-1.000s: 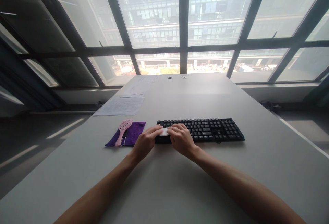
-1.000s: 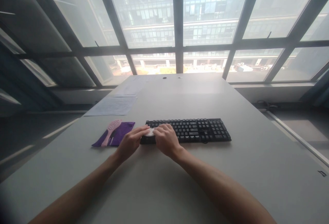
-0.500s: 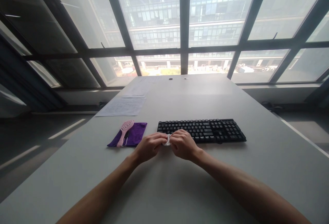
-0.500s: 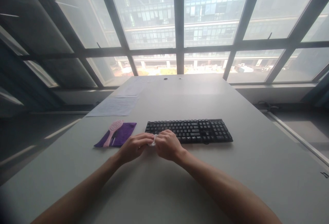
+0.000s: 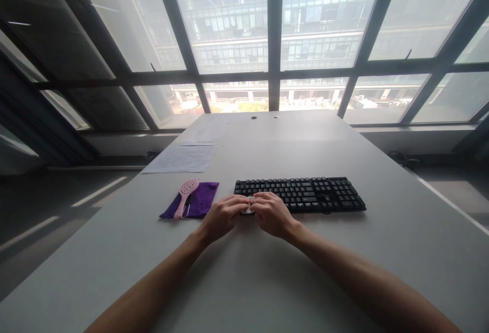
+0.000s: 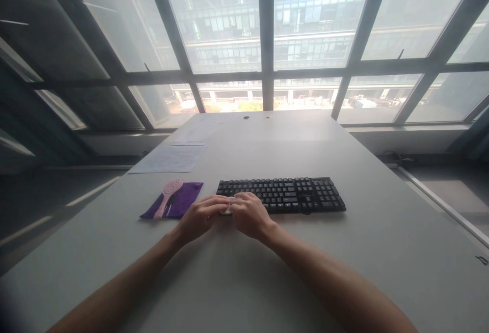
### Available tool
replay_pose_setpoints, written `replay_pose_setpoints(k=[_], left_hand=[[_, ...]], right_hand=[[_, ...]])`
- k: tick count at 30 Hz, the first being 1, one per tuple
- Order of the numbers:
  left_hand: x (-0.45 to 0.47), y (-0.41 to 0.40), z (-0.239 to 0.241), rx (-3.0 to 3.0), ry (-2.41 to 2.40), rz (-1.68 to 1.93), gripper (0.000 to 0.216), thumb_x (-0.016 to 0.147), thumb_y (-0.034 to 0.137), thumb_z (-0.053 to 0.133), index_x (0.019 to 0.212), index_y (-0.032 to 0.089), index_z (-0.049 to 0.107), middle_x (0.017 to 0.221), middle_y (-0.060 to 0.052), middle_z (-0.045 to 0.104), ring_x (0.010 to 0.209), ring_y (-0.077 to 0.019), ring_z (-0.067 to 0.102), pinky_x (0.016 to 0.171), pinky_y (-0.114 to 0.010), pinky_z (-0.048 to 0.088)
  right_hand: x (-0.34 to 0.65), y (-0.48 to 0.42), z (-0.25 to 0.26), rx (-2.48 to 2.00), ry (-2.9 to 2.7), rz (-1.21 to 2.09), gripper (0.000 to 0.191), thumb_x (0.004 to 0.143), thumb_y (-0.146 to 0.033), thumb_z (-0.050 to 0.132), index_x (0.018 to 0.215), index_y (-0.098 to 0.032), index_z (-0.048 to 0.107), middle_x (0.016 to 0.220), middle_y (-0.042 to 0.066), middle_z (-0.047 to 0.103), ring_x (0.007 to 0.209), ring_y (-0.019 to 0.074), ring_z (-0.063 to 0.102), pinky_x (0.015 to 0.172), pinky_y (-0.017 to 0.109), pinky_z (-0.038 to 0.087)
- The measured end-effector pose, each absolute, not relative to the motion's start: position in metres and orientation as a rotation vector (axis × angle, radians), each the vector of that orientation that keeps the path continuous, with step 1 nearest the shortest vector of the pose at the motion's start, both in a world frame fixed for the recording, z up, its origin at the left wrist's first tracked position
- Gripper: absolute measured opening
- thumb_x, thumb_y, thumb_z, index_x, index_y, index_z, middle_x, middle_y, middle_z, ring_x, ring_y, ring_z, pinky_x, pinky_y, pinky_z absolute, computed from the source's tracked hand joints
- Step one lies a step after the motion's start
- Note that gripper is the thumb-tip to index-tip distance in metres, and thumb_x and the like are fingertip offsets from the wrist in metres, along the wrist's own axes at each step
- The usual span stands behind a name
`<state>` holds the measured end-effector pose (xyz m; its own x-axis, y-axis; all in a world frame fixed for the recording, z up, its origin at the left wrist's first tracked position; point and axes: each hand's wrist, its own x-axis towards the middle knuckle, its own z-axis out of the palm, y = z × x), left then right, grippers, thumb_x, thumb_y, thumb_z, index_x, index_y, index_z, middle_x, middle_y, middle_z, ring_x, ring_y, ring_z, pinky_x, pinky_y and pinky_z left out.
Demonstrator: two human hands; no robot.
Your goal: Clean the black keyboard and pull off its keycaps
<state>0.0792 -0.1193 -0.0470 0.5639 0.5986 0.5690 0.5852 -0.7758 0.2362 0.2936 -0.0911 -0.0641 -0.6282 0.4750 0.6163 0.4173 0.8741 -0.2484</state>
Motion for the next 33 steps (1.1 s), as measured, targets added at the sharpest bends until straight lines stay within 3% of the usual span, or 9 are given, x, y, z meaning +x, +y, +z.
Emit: replay_pose_setpoints(k=[3,5,12,22,33], left_hand=[[0.083,-0.122,-0.045,2.739,0.989,0.979,0.026,0.095,0.006,0.051,0.102,0.019,0.072,0.105,-0.008,0.075,0.105,-0.02,0.069,0.093,-0.037,0.058],[0.084,-0.123,-0.045,2.749,0.981,0.982,0.023,0.096,0.009,0.052,0.101,0.019,0.072,0.103,-0.008,0.075,0.102,-0.0196,0.069,0.091,-0.036,0.059],[0.082,-0.12,-0.049,2.787,1.134,1.119,0.035,0.096,0.006,0.047,0.121,0.019,0.068,0.116,-0.009,0.072,0.111,-0.0214,0.066,0.099,-0.042,0.056],[0.093,-0.125,-0.052,2.805,1.147,0.999,0.04,0.09,0.0,0.047,0.12,0.018,0.068,0.119,-0.009,0.073,0.111,-0.0225,0.068,0.094,-0.041,0.059],[0.12,-0.13,-0.06,2.92,1.098,0.716,0.047,0.096,0.002,0.042,0.136,0.02,0.058,0.138,-0.007,0.063,0.133,-0.0189,0.055,0.113,-0.043,0.046]], right_hand=[[0.293,-0.092,-0.063,-0.64,-2.333,0.068,0.019,0.086,-0.007,0.056,0.077,-0.019,0.069,0.077,0.004,0.075,0.092,0.0207,0.068,0.087,0.034,0.048],[0.294,-0.092,-0.062,-0.64,-2.321,0.046,0.02,0.086,-0.008,0.056,0.073,-0.018,0.067,0.072,0.004,0.072,0.084,0.0191,0.068,0.082,0.033,0.048],[0.296,-0.09,-0.061,-0.645,-2.3,0.073,0.029,0.091,-0.006,0.052,0.099,-0.024,0.073,0.107,0.003,0.077,0.112,0.021,0.065,0.096,0.036,0.047],[0.312,-0.094,-0.054,-0.622,-2.455,0.093,0.033,0.09,-0.003,0.051,0.112,-0.017,0.07,0.119,0.008,0.074,0.117,0.0204,0.065,0.104,0.035,0.048],[0.37,-0.097,-0.07,-0.611,-2.475,-0.078,0.047,0.087,0.002,0.045,0.127,-0.01,0.065,0.13,0.013,0.068,0.125,0.0239,0.061,0.111,0.041,0.047]])
